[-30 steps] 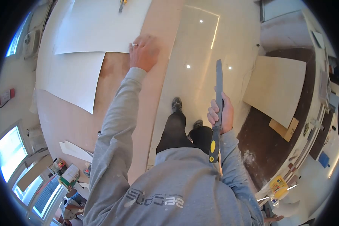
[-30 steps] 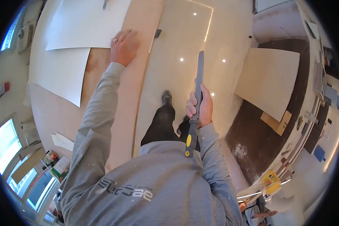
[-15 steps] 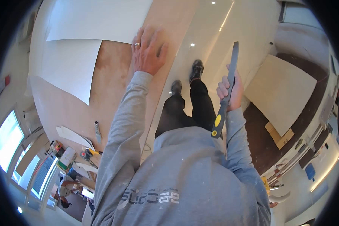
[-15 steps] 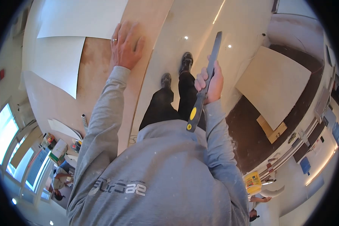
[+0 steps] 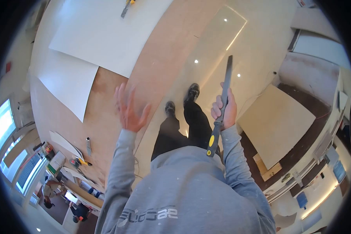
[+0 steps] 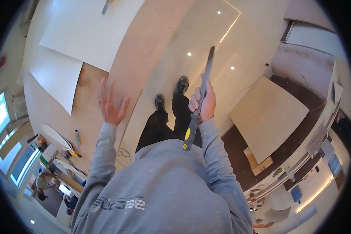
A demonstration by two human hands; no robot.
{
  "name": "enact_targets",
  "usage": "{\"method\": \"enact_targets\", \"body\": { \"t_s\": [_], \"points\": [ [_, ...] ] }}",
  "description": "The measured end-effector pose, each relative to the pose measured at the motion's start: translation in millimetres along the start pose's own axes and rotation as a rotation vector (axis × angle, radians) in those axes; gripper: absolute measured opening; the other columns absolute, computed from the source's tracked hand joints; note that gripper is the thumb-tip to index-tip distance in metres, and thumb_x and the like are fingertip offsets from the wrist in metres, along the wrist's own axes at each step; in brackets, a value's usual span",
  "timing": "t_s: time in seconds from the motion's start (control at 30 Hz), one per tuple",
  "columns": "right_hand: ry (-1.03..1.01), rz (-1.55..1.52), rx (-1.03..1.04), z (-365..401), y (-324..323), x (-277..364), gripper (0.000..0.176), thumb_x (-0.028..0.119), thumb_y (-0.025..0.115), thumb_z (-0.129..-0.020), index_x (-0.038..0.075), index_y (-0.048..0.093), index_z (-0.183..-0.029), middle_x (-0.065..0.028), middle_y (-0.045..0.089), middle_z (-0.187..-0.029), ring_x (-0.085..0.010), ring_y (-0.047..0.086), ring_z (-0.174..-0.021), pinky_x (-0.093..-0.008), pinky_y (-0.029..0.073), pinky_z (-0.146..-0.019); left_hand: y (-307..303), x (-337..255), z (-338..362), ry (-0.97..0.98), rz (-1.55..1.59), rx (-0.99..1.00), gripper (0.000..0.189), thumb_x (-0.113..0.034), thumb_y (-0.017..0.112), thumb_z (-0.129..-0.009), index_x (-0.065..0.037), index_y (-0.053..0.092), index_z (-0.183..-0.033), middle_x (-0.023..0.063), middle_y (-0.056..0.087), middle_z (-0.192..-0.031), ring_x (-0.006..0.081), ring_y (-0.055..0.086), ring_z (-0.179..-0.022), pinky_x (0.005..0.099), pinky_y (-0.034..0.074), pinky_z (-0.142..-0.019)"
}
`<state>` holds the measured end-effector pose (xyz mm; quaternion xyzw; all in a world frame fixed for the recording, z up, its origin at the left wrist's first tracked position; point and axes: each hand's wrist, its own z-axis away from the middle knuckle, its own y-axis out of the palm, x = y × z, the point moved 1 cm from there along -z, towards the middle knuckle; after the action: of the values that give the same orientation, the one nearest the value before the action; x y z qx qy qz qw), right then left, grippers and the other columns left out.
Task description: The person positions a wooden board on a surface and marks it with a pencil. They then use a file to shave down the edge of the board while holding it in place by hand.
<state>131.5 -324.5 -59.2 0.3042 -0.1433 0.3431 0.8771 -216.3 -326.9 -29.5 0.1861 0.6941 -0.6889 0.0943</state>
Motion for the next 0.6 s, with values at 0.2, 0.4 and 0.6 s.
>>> {"method": "enact_targets", "body": {
  "t_s": [0.2,0.4,0.6],
  "points": [
    [-0.004,0.051,-0.129,-26,-43,24,0.053,0.051,0.046,-0.112,0.016,0.045,-0.152,0.0027,0.038,-0.066,-0.0119,0.038,-0.041,-0.0301,0.034,-0.037,-26,27,146,-0.391,-0.128,0.199,0.116,-0.054,0.090,-0.073,-0.013,0.034,-0.166,0.0300,0.020,-0.172,0.0511,0.019,-0.158,0.0643,0.020,-0.126],
    [0.043,0.095,-0.119,-28,-62,18,0.052,0.050,0.045,-0.113,0.016,0.044,-0.152,0.0020,0.037,-0.066,-0.0118,0.038,-0.042,-0.0300,0.035,-0.038,-37,46,207,-0.569,-0.222,0.288,0.127,-0.052,0.094,-0.065,-0.018,0.029,-0.168,0.0331,0.016,-0.171,0.0525,0.017,-0.158,0.0651,0.020,-0.126],
    [0.119,0.198,-0.112,-15,-70,-8,0.051,0.048,0.045,-0.113,0.017,0.042,-0.154,0.0014,0.038,-0.068,-0.0119,0.038,-0.043,-0.0302,0.035,-0.038,-42,58,228,-0.533,-0.244,0.268,0.128,-0.049,0.093,-0.065,-0.016,0.028,-0.169,0.0319,0.016,-0.171,0.0509,0.019,-0.158,0.0628,0.021,-0.126]
  ]
}}
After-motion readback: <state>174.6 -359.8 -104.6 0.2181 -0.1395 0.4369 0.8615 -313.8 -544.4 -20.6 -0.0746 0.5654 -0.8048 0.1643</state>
